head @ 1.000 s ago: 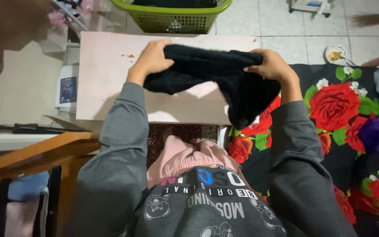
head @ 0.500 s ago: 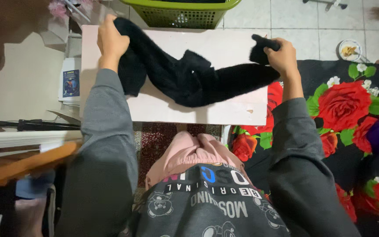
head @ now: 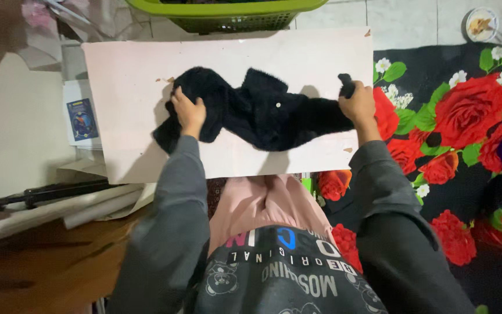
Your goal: The person folds a pink shirt, a pair of blue jeans, and a black fuzzy jacket on a white table. Each item is folded by hand and then placed into a wooden drawer.
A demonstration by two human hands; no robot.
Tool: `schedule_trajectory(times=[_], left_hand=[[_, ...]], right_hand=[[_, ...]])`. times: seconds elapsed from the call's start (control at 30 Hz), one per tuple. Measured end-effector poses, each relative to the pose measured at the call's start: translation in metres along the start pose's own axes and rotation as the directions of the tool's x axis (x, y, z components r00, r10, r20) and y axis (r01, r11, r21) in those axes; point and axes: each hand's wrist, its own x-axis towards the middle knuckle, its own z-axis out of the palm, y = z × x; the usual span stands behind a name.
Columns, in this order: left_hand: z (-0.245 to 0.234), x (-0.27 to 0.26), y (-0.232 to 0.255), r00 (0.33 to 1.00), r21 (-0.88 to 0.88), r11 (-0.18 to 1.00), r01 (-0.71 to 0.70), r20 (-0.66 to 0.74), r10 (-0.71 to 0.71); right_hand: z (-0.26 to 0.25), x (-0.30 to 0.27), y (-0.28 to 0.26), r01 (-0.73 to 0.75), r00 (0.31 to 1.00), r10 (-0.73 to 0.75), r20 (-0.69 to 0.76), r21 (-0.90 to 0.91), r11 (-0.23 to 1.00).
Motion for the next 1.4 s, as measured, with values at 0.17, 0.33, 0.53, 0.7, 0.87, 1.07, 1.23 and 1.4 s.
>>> schedule_trajectory(times=[0.17,0.33,0.53,0.7,0.87,1.07,1.23,1.4], left_hand=[[0.022,-0.086,0.038,0.987,0.185,0.973,-0.141,-0.051,0.152],[0.055,-0.171,0.045,0.856,0.1,0.93,-0.355,0.434,0.28],[0.134,-0.216,0.023,0.789,-0.049,0.993,0.109,0.611,-0.057],[0.154,-0.207,0.022,0.727,-0.034,0.954,0.297,0.655,-0.203],[0.114,-0.208,0.019,0.807,-0.023,0.991,0.134,0.583,-0.096],[0.063,-0.245,-0.012,0.958,-0.456,0.88,0.133,-0.169,-0.232],[0.105,-0.262,-0.015,0.801,-0.866,0.236,0.441,0.261,-0.539],[0.127,-0.252,-0.01,0.863,-0.763,-0.557,0.327,0.481,-0.152]], right_hand=[[0.028,-0.019,-0.032,0.043,0.994,-0.025,0.108,-0.169,0.985],[0.059,-0.015,-0.056,0.348,0.901,-0.26,0.348,-0.22,0.911],[0.106,0.004,-0.07,0.298,0.75,-0.123,0.65,-0.165,0.94],[0.144,0.005,-0.039,0.405,0.69,-0.262,0.675,-0.06,0.912],[0.131,0.006,-0.011,0.251,0.466,-0.37,0.804,0.28,0.926],[0.133,-0.012,0.006,-0.191,0.405,-0.474,0.782,0.579,0.793],[0.148,-0.075,-0.035,-0.741,0.326,-0.413,0.85,0.501,0.447],[0.136,-0.104,-0.068,-0.861,0.222,-0.674,0.704,0.465,0.203]])
